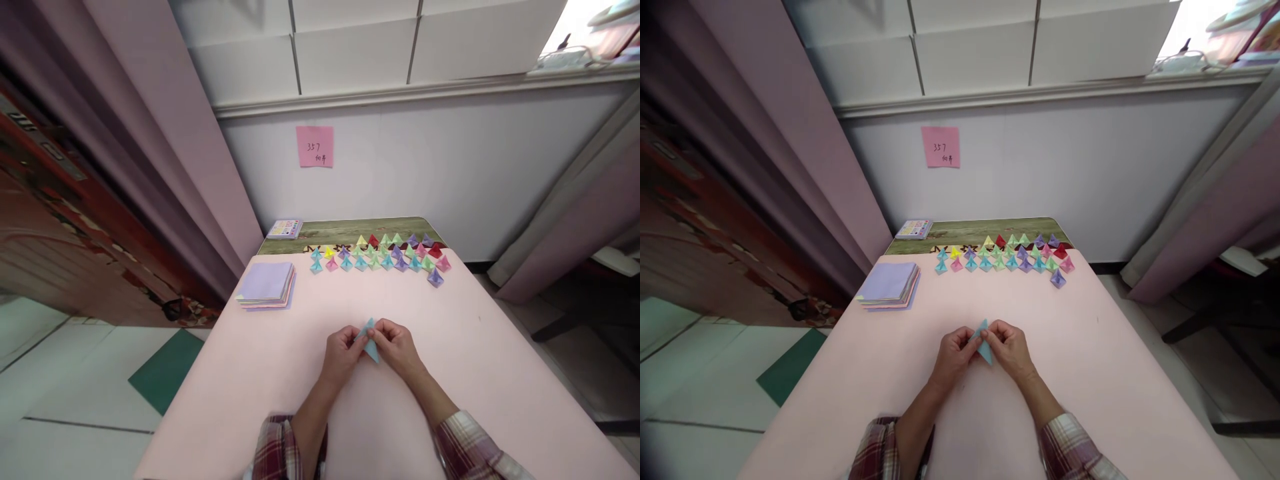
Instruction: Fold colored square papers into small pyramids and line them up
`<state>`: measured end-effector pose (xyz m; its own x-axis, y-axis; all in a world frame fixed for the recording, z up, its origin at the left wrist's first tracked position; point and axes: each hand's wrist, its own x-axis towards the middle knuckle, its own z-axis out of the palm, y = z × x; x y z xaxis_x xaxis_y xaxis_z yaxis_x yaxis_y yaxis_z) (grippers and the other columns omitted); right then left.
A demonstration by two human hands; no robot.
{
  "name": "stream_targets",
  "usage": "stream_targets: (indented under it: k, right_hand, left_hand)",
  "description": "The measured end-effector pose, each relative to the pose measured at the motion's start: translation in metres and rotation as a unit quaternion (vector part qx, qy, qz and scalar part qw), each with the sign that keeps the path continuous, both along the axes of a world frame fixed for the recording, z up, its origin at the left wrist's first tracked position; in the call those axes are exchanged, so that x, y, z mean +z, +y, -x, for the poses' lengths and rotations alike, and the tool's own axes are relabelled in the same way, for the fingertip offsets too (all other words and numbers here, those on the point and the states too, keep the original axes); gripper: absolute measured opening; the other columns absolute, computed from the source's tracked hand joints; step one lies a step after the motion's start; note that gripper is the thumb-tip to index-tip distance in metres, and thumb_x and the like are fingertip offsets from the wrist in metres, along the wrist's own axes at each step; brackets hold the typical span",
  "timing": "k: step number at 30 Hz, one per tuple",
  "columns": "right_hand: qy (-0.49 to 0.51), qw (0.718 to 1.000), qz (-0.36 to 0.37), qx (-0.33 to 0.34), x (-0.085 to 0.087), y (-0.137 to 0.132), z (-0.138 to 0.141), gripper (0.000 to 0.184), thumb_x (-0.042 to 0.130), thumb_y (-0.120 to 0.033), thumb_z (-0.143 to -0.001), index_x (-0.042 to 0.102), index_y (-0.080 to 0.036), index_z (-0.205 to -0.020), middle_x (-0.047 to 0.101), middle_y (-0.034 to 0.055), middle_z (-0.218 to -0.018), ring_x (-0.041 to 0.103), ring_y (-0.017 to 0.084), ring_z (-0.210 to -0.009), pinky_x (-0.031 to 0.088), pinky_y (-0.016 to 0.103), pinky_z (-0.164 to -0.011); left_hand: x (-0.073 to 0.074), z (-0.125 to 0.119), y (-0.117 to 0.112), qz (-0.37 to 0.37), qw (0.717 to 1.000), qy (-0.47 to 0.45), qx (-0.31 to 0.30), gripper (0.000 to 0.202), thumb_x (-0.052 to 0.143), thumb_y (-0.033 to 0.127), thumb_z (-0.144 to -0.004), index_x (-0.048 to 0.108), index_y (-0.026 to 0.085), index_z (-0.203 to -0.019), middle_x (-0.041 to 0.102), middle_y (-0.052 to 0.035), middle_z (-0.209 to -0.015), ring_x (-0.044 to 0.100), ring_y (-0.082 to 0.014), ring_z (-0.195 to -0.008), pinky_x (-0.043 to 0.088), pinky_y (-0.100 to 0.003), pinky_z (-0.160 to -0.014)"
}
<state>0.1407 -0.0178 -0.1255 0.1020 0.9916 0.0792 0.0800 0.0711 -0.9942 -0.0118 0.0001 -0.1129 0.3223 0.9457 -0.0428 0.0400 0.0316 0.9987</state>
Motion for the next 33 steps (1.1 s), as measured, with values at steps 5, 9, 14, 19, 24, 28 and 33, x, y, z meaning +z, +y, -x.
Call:
stream_targets:
  k: [5, 9, 14, 19, 24, 28, 33]
  right_hand:
    - [-0.016, 1.0, -0.01, -0.006, 0.0, -0.001, 0.0, 0.035, 0.062, -0.046, -0.081, 0.053, -0.019, -0.062, 0.044, -0.0043, -0.054, 0.038, 0.01, -0.051, 0.031, 0.022, -0.047]
    - [-0.041, 0.999, -0.014, 0.017, 0.0, -0.001, 0.003, 0.031, 0.06, -0.045, -0.083, 0.057, -0.018, -0.067, 0.046, -0.0036, -0.057, 0.039, 0.01, -0.052, 0.031, 0.022, -0.049]
    - [-0.06, 0.998, -0.019, -0.007, -0.002, -0.002, 0.001, 0.032, 0.059, -0.043, -0.083, 0.053, -0.019, -0.062, 0.043, -0.0044, -0.054, 0.037, 0.01, -0.052, 0.03, 0.021, -0.048]
    - [-0.026, 0.999, -0.015, -0.028, -0.001, -0.002, 0.002, 0.034, 0.06, -0.046, -0.081, 0.053, -0.019, -0.062, 0.044, -0.0045, -0.053, 0.039, 0.011, -0.051, 0.031, 0.022, -0.048]
    - [0.071, 0.997, -0.007, 0.017, 0.008, -0.004, 0.001, 0.034, 0.056, -0.05, -0.084, 0.063, -0.017, -0.077, 0.054, -0.0012, -0.059, 0.048, 0.013, -0.054, 0.038, 0.023, -0.051]
    - [0.136, 0.99, 0.025, 0.034, 0.011, -0.005, 0.0, 0.038, 0.058, -0.053, -0.082, 0.066, -0.016, -0.089, 0.063, 0.0034, -0.068, 0.056, 0.015, -0.059, 0.045, 0.025, -0.055]
    - [0.109, 0.993, 0.025, -0.026, 0.005, -0.004, 0.007, 0.036, 0.065, -0.053, -0.076, 0.064, -0.017, -0.076, 0.066, 0.0024, -0.063, 0.058, 0.015, -0.055, 0.045, 0.024, -0.052]
  left_hand:
    - [-0.001, -0.001, 0.0, 0.018, 1.0, -0.024, 0.003, 0.031, 0.067, 0.043, -0.076, 0.058, 0.015, -0.066, 0.048, 0.0051, -0.052, 0.039, -0.0073, -0.048, 0.028, -0.02, -0.046]
    - [-0.001, -0.002, 0.0, 0.041, 0.996, -0.078, 0.029, 0.031, 0.068, 0.043, -0.076, 0.055, 0.016, -0.067, 0.048, 0.006, -0.051, 0.04, -0.0068, -0.045, 0.029, -0.019, -0.045]
    - [-0.001, -0.001, 0.002, 0.044, 0.995, -0.079, 0.034, 0.028, 0.068, 0.04, -0.076, 0.058, 0.015, -0.07, 0.056, 0.0029, -0.053, 0.047, -0.0084, -0.046, 0.036, -0.02, -0.046]
    - [0.003, 0.001, 0.002, 0.041, 0.994, -0.092, 0.036, 0.028, 0.065, 0.04, -0.078, 0.058, 0.015, -0.07, 0.061, -0.0001, -0.058, 0.052, -0.0103, -0.049, 0.042, -0.023, -0.051]
    - [0.003, 0.003, 0.002, 0.039, 0.992, -0.105, 0.05, 0.026, 0.063, 0.039, -0.08, 0.057, 0.015, -0.069, 0.06, 0.001, -0.056, 0.05, -0.0096, -0.05, 0.039, -0.021, -0.051]
    - [0.002, 0.003, 0.004, 0.048, 0.992, -0.107, 0.045, 0.027, 0.06, 0.039, -0.081, 0.056, 0.016, -0.07, 0.059, 0.0008, -0.056, 0.05, -0.0097, -0.05, 0.039, -0.021, -0.05]
    - [0.006, -0.007, 0.003, 0.01, 0.997, -0.046, 0.062, 0.022, 0.059, 0.037, -0.081, 0.056, 0.016, -0.074, 0.059, 0.0009, -0.06, 0.051, -0.0104, -0.052, 0.041, -0.022, -0.052]
